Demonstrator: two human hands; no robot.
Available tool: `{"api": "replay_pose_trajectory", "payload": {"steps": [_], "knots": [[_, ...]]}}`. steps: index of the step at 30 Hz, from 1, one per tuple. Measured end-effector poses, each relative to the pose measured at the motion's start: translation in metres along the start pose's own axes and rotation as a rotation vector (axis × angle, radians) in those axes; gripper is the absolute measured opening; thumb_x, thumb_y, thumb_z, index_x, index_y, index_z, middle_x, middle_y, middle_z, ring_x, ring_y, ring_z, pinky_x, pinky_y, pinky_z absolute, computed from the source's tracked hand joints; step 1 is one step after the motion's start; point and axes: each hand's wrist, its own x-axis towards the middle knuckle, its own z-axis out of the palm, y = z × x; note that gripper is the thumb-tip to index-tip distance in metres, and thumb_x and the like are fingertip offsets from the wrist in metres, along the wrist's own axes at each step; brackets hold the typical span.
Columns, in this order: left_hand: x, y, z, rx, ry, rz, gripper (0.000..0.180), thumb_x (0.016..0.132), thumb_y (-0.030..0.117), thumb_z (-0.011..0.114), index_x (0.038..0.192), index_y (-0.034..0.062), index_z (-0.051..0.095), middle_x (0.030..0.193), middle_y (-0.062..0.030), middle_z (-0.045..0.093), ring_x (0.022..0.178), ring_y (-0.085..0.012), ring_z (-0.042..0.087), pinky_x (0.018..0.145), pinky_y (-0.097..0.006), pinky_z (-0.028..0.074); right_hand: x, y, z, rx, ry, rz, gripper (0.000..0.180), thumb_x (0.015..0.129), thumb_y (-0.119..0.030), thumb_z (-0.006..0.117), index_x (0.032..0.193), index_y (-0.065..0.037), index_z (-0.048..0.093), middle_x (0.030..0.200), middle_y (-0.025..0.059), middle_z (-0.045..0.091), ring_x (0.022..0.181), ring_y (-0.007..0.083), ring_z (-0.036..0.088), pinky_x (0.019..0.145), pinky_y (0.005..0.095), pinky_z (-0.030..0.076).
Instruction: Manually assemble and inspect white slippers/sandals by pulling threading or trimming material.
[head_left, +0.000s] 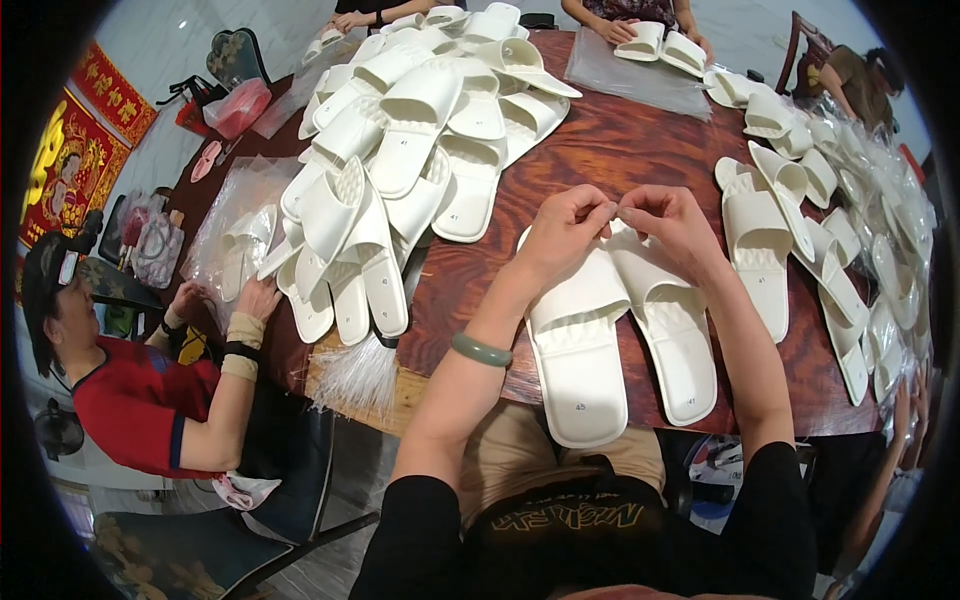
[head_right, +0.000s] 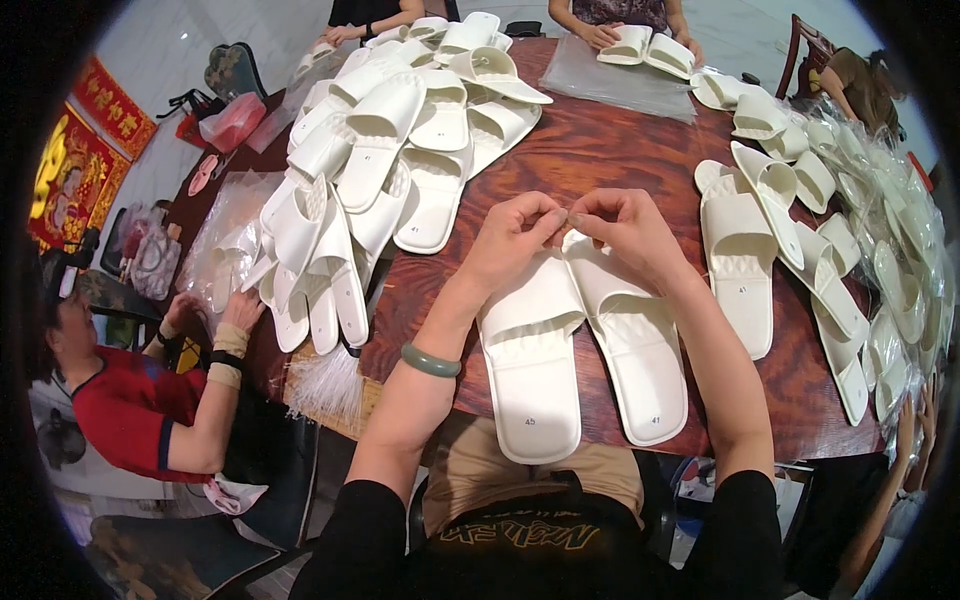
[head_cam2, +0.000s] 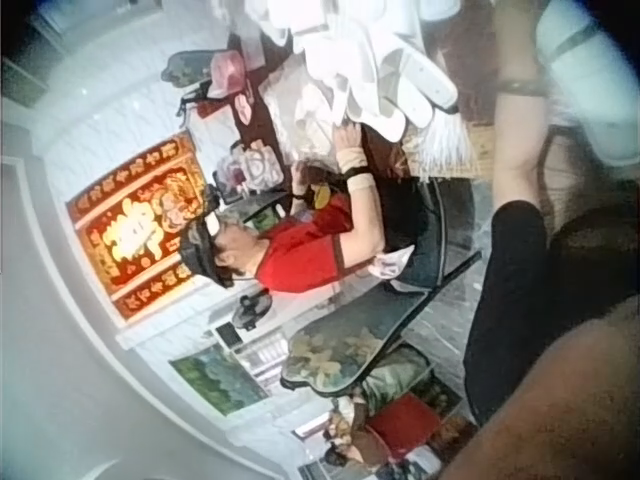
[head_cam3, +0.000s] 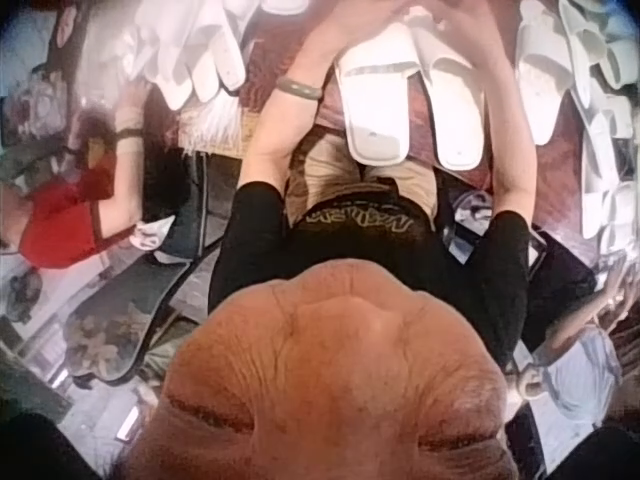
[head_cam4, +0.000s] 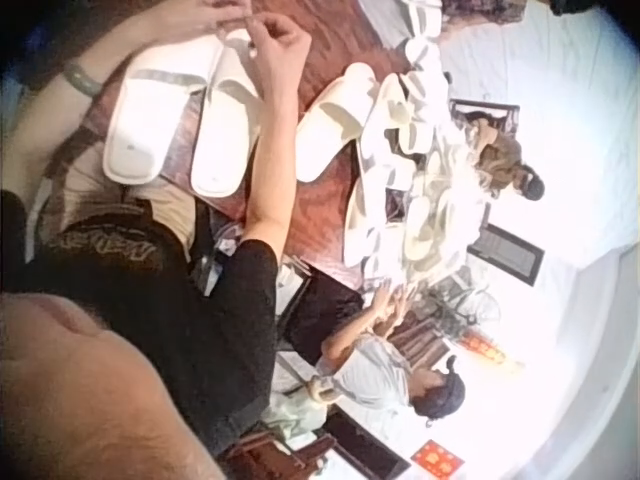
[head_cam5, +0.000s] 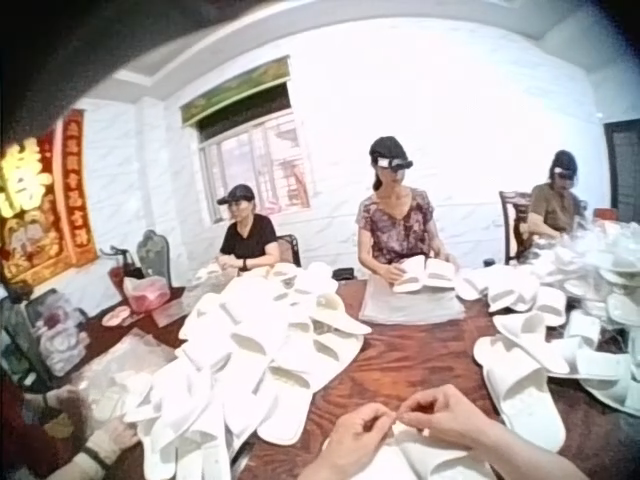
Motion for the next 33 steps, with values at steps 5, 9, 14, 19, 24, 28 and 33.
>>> {"api": "replay_pose_trajectory", "payload": {"steps": [5, 9, 14, 19, 24, 28, 33], "knots": [[0.001, -0.001, -0.001, 0.051, -0.063, -0.066, 0.013, 0.091, 0.012, 0.054, 0.086, -0.0002, 0.058, 0.072, -0.0004, 0.057, 0.065, -0.0061, 0.052, 0.061, -0.021, 0.044, -0.003, -0.005, -0.003, -0.045, -0.068, 0.108, 0.008, 0.08, -0.009, 0.062, 0.083, -0.002, 0.065, 0.072, -0.0029, 0.059, 0.065, 0.0026, 0.048, 0.058, 0.0199, 0.038], [0.001, 0.002, -0.002, 0.063, -0.069, -0.005, 0.014, 0.091, 0.012, 0.054, 0.085, 0.0001, 0.057, 0.071, -0.0001, 0.057, 0.065, -0.006, 0.052, 0.061, -0.021, 0.044, -0.003, -0.002, -0.002, -0.079, -0.063, 0.194, 0.009, 0.08, -0.011, 0.062, 0.082, -0.002, 0.065, 0.069, -0.0033, 0.057, 0.063, 0.0026, 0.047, 0.055, 0.0194, 0.036], [0.002, -0.006, 0.0, -0.078, -0.04, -0.054, 0.013, 0.092, 0.012, 0.052, 0.085, 0.0019, 0.057, 0.069, -0.0001, 0.055, 0.063, -0.0067, 0.051, 0.059, -0.021, 0.043, 0.006, 0.013, -0.014, 0.127, -0.035, 0.036, 0.013, 0.083, -0.014, 0.061, 0.083, -0.002, 0.064, 0.069, -0.0047, 0.056, 0.063, 0.0022, 0.045, 0.056, 0.019, 0.036], [-0.002, 0.024, -0.012, -0.371, 0.158, 0.057, 0.007, 0.092, 0.009, 0.049, 0.088, 0.0053, 0.054, 0.061, 0.0033, 0.042, 0.053, -0.0065, 0.04, 0.05, -0.021, 0.036, 0.028, 0.052, -0.029, 0.057, 0.121, 0.015, 0.02, 0.087, -0.019, 0.059, 0.087, 0.0, 0.065, 0.073, -0.0007, 0.059, 0.068, 0.0046, 0.05, 0.062, 0.0203, 0.041], [-0.079, 0.145, -0.031, -1.459, -0.312, 0.342, 0.014, 0.088, 0.008, 0.046, 0.097, 0.0164, 0.053, 0.06, 0.0041, 0.037, 0.051, -0.0057, 0.031, 0.052, -0.022, 0.029, 0.04, 0.102, -0.032, -0.015, 0.198, -0.145, 0.031, 0.088, -0.027, 0.059, 0.093, 0.004, 0.065, 0.087, 0.0055, 0.064, 0.079, 0.0094, 0.055, 0.068, 0.0252, 0.044], [-0.152, 0.217, -0.034, -1.204, -0.93, 0.748, 0.014, 0.087, 0.013, 0.051, 0.079, 0.0028, 0.057, 0.057, 0.0003, 0.044, 0.04, -0.0081, 0.038, 0.036, -0.023, 0.023, 0.039, 0.114, -0.034, -0.068, 0.217, -0.176, 0.035, 0.087, -0.029, 0.059, 0.092, 0.005, 0.064, 0.082, 0.0087, 0.065, 0.075, 0.0115, 0.056, 0.068, 0.0274, 0.044], [-0.162, 0.198, -0.012, 0.287, -1.003, 0.06, 0.028, 0.088, 0.035, 0.054, 0.081, 0.0079, 0.061, 0.064, -0.0103, 0.057, 0.058, -0.0264, 0.057, 0.048, -0.037, 0.041, 0.037, 0.106, -0.034, -0.134, 0.253, -0.157, 0.034, 0.089, -0.029, 0.057, 0.09, 0.005, 0.064, 0.074, 0.0051, 0.064, 0.068, 0.01, 0.054, 0.063, 0.0274, 0.044]]}}
